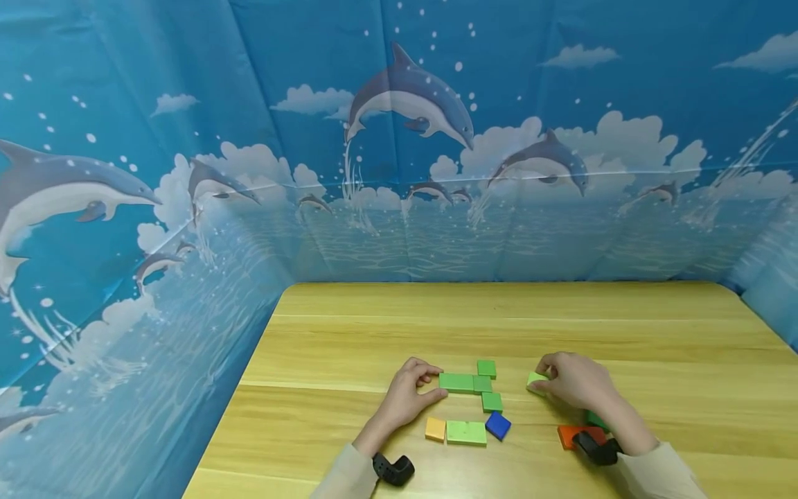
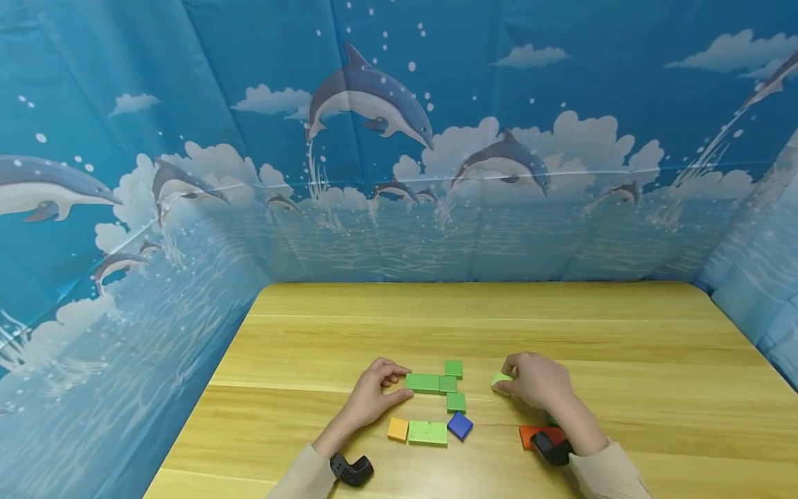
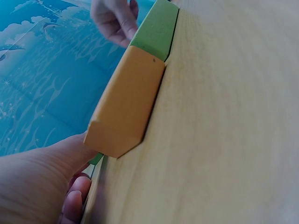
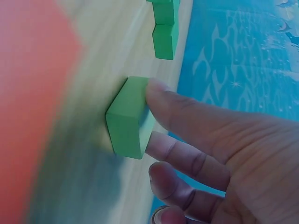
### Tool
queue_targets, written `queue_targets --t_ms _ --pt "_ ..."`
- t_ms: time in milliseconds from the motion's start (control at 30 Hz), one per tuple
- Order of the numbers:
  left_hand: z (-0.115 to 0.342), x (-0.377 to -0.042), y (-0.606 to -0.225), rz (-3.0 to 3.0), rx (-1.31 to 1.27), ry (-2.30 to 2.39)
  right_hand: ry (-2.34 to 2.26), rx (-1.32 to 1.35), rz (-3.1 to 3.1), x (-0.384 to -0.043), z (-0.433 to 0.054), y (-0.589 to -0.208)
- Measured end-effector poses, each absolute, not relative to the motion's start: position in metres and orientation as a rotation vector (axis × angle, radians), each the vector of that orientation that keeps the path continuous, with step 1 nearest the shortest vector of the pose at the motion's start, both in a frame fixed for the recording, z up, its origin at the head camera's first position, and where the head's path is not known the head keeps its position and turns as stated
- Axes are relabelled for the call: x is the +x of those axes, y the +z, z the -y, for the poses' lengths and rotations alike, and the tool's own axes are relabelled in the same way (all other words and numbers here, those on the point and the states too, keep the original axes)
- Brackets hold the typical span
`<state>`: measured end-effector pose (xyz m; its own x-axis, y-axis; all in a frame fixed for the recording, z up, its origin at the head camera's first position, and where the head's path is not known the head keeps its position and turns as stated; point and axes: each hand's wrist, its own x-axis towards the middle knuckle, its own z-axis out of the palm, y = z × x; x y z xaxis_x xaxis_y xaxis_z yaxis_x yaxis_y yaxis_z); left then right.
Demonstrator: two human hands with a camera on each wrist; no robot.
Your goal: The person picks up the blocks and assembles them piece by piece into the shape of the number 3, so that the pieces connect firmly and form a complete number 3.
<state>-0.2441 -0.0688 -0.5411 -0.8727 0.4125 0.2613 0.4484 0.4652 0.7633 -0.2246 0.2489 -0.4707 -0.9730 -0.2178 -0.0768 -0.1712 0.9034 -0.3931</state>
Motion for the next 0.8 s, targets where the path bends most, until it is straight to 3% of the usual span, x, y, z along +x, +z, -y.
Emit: queue_targets --t_ms 433,800 --pt "0.070 -0.245 -0.542 2.655 -0.768 -1.404 -0.732 -0.257 -2.803 -0.274 -0.223 -0.472" --pt "0.070 -0.244 -0.539 2.656 -0.775 -1.398 -0.801 -0.254 -2.813 -0.295 -0.206 -0.479"
